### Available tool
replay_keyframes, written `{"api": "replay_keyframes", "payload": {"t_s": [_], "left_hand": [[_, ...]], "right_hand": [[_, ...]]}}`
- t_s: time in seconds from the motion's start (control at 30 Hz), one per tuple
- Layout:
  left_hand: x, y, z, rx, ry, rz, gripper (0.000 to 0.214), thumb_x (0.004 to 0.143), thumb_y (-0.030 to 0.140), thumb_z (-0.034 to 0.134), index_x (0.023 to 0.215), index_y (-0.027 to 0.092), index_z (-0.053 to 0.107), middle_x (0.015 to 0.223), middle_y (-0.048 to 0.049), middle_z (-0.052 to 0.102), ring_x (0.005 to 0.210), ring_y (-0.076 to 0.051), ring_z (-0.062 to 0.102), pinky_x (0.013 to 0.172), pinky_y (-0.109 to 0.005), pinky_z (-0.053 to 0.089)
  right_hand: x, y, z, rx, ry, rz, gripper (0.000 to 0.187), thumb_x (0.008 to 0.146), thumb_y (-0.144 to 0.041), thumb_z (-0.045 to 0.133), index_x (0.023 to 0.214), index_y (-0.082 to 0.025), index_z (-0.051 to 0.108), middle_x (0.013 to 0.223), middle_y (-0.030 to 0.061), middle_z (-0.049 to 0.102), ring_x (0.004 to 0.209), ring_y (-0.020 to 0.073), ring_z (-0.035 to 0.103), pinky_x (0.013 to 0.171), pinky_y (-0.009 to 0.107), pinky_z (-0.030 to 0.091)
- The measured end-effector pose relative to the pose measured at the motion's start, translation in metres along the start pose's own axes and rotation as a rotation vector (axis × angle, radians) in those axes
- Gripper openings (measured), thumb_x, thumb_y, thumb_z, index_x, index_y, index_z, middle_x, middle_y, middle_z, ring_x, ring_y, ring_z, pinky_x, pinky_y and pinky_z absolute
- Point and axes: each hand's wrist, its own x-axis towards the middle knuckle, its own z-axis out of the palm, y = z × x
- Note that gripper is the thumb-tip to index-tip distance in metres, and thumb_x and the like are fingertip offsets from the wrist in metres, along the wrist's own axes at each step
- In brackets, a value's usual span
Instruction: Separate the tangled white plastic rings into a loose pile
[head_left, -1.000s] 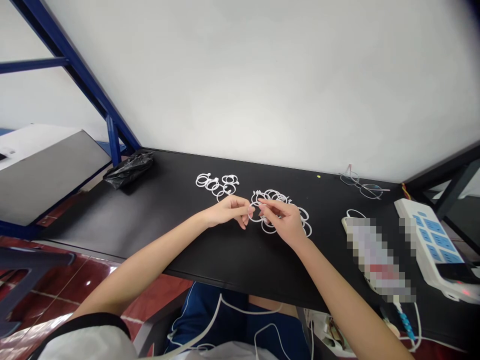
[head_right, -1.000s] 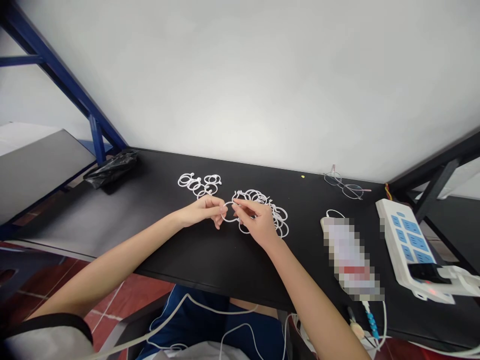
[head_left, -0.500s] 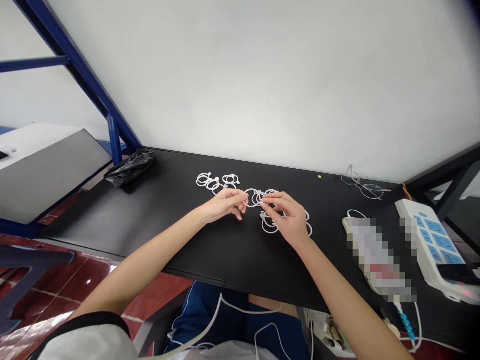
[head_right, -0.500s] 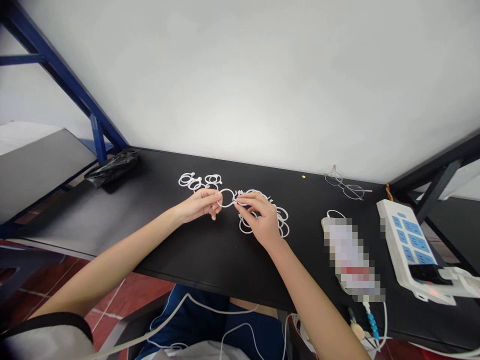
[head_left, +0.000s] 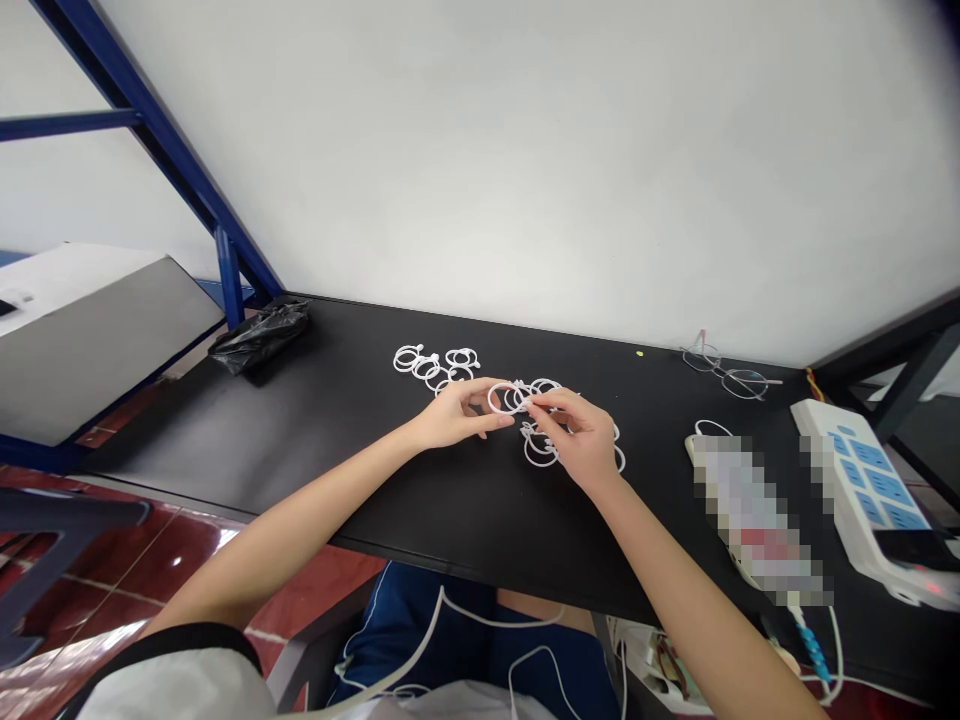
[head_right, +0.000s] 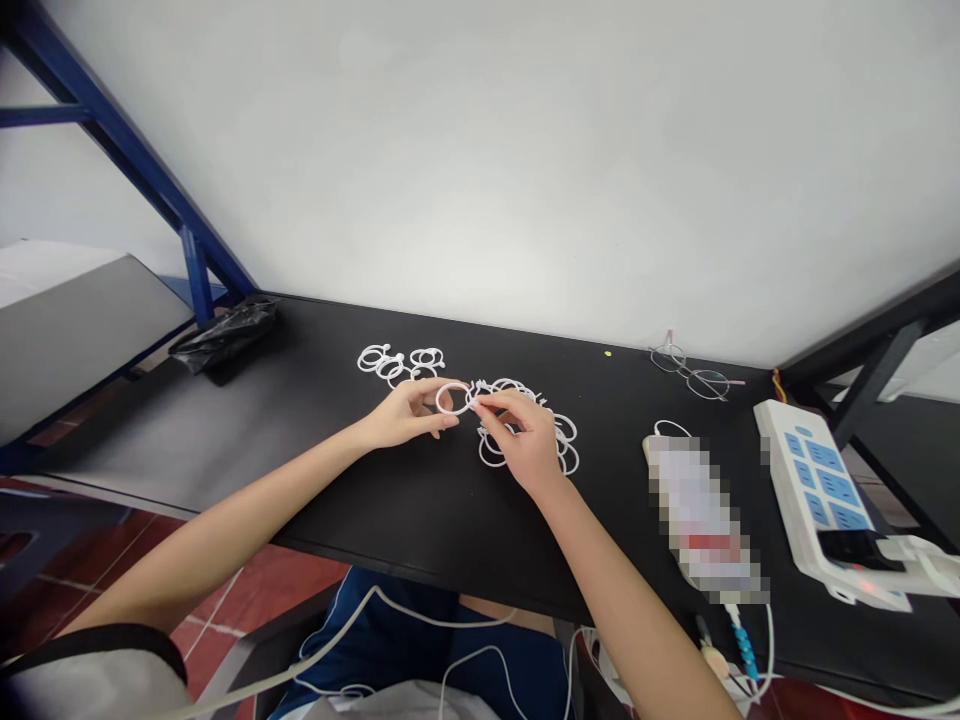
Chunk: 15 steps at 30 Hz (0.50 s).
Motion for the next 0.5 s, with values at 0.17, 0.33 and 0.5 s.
{"api": "replay_keyframes", "payload": {"t_s": [0.17,0.33,0.5], "left_hand": [[-0.0021,0.0031,-0.0025,0.182,0.06,0.065,0.053,0.078,0.04,0.073,0.124,0.016,0.061,0.082,-0.0017,0.062,0.062,-0.008,0.057,0.052,-0.017,0.047],[-0.0041,0.0065,-0.0064,0.352,0.112,0.198,0.046,0.079,0.041,0.072,0.115,0.014,0.067,0.079,-0.0035,0.065,0.061,-0.01,0.058,0.058,-0.02,0.05],[-0.0047,0.0066,-0.0084,0.418,0.162,0.298,0.04,0.077,0.038,0.074,0.108,0.014,0.07,0.066,-0.0002,0.063,0.057,-0.01,0.058,0.063,-0.023,0.05]], "right_hand": [[0.0015,-0.0012,-0.0018,-0.027,-0.012,-0.013,0.01,0.086,-0.029,0.066,0.091,-0.024,0.074,0.086,0.0048,0.069,0.075,0.0175,0.065,0.058,0.029,0.059],[0.0048,-0.0045,-0.0061,-0.132,-0.059,-0.112,0.013,0.087,-0.03,0.064,0.093,-0.025,0.075,0.087,0.0053,0.073,0.073,0.018,0.067,0.06,0.031,0.059],[0.0056,-0.004,-0.0072,-0.192,-0.084,-0.188,0.013,0.088,-0.027,0.063,0.092,-0.025,0.076,0.084,0.0044,0.074,0.072,0.0179,0.067,0.06,0.031,0.057]]}}
